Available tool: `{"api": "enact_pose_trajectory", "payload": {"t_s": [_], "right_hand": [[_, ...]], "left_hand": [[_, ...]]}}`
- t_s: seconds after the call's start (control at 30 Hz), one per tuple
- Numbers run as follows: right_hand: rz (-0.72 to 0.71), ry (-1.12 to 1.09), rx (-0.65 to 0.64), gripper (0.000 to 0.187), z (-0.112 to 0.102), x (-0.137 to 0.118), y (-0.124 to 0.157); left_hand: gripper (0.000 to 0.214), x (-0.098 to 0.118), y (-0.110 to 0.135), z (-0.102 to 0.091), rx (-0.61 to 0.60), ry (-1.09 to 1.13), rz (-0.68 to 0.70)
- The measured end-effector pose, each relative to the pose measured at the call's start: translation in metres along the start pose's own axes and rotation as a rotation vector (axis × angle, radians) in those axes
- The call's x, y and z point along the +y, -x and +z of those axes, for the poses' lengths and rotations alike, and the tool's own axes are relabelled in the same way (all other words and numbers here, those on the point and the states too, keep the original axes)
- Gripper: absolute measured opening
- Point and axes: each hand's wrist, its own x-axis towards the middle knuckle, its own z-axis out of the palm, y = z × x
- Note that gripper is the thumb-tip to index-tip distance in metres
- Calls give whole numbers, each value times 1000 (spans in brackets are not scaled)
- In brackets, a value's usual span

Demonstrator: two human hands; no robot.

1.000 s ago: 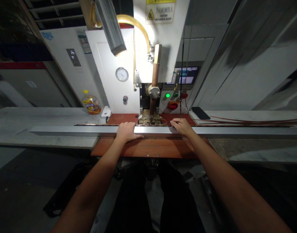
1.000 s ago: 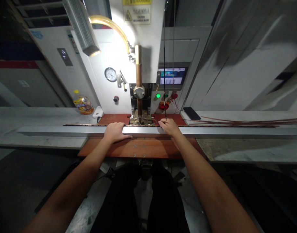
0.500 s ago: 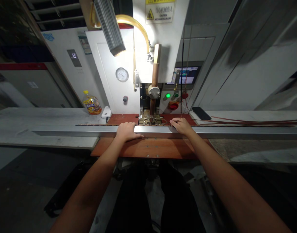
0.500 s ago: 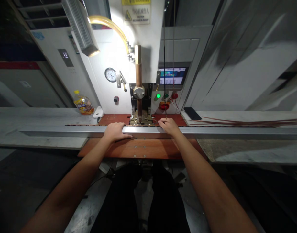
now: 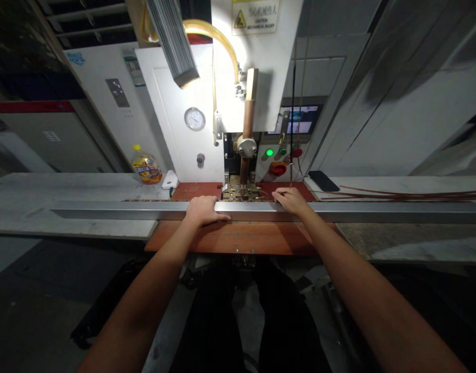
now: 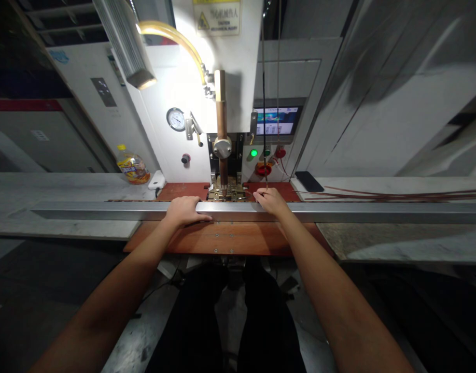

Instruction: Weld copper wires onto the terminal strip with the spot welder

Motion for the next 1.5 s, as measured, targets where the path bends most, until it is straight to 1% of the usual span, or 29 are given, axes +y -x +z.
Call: {"api": "enact_pose_trajectory", "payload": {"t_s": [0.37,0.6,0.73,0.93,1.23,1.5], "right_hand": [[-37,29,18,38,2,1,-1],[-34,47,32,38,2,2,-6],[-3,52,39,38,3,4,-8],[14,38,22,39,4,4,-7],[34,-21,-51,39,-1,-3,-9],[6,-73,-95,39,12,-18,-16]], "left_hand": [[90,1,-2,-2,-41,35,-30],[91,1,-3,-6,-43,22,-36],[90,1,-3,-7,-51,16,-38],[90,1,-2,-8,-36,23,-26],[86,3,-1,-11,-48,33,-25],[86,1,-2,-10,-51,38,-28]]}}
